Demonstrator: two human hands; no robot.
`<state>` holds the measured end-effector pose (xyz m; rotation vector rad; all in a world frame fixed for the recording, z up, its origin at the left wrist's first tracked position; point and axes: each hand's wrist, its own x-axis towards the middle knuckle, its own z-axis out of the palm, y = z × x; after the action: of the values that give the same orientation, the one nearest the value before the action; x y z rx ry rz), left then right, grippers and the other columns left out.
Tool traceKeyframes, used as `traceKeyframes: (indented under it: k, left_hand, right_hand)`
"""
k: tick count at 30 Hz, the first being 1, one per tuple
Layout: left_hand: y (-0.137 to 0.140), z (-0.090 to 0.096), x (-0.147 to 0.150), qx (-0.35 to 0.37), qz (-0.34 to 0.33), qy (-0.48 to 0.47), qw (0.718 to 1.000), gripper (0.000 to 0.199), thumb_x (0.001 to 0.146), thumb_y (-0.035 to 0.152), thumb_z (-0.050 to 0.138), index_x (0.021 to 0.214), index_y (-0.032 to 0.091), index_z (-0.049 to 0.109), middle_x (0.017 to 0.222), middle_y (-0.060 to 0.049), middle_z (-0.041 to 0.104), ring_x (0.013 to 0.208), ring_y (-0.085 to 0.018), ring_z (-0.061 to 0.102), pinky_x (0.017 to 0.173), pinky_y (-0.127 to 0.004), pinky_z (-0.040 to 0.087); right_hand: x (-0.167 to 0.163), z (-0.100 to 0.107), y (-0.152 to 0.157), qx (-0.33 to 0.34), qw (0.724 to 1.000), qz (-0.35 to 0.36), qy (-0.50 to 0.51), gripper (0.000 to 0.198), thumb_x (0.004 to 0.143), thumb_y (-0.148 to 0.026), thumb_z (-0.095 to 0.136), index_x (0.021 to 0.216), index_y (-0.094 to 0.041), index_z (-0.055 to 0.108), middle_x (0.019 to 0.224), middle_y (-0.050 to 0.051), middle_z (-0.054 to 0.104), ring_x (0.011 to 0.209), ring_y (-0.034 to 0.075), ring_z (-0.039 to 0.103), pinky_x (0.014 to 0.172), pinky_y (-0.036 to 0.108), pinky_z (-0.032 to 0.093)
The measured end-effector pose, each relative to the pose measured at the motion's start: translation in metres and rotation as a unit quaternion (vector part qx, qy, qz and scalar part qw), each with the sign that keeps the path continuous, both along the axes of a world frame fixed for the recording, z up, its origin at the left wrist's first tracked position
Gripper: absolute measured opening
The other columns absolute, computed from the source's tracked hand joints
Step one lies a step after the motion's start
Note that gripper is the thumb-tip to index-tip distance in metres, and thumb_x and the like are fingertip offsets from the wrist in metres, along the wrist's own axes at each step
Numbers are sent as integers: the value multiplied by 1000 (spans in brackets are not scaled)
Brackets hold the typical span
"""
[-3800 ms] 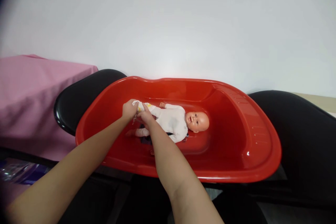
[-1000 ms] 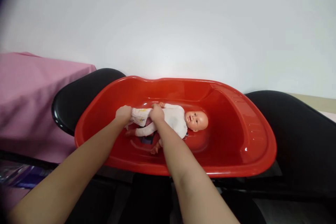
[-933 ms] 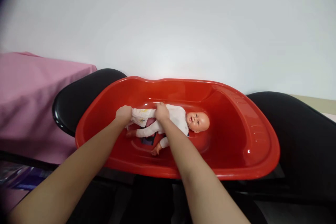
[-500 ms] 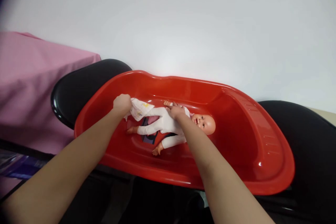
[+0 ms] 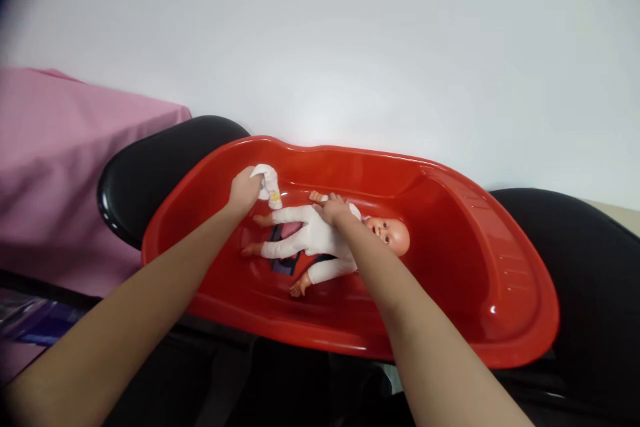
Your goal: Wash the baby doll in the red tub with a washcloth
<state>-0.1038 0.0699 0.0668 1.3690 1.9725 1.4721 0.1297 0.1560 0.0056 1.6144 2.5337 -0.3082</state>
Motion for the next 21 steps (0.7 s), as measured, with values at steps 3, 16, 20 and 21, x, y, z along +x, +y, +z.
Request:
traceKeyframes:
  k: [3,16,20,21]
  left_hand:
    - [6,-7,10,36,-67,-248,966,28,84,34,50,102,19,65,98,-7,69,84,-21,65,73,-33,52]
    - [55,-51,90,-42,-164,-327,930,39,71,27,66,108,16,62,99,-10,68,82,-19,65,70,-29,51]
    - [63,-76,118,-102,-197,-313,924,43,63,22,74,103,14,61,98,-10,68,82,-20,65,70,-29,50]
    - [64,-82,121,-107,-204,-299,926,41,60,19,75,99,14,61,97,-9,68,84,-19,64,71,-28,49]
  right_hand:
    - [11,8,-6,9,999,34,17,61,91,-65,23,128,-34,59,136,12,44,129,32,37,108,51,24]
    - [47,21,-22,12,991,133,31,57,89,-66,33,141,-42,41,152,10,23,139,36,24,110,56,21]
    - [52,15,-22,6,988,150,21,57,90,-65,32,142,-42,41,154,8,20,141,35,20,111,56,19]
    - [53,12,-22,5,988,153,19,58,90,-65,31,141,-40,42,154,9,22,141,35,21,111,56,19]
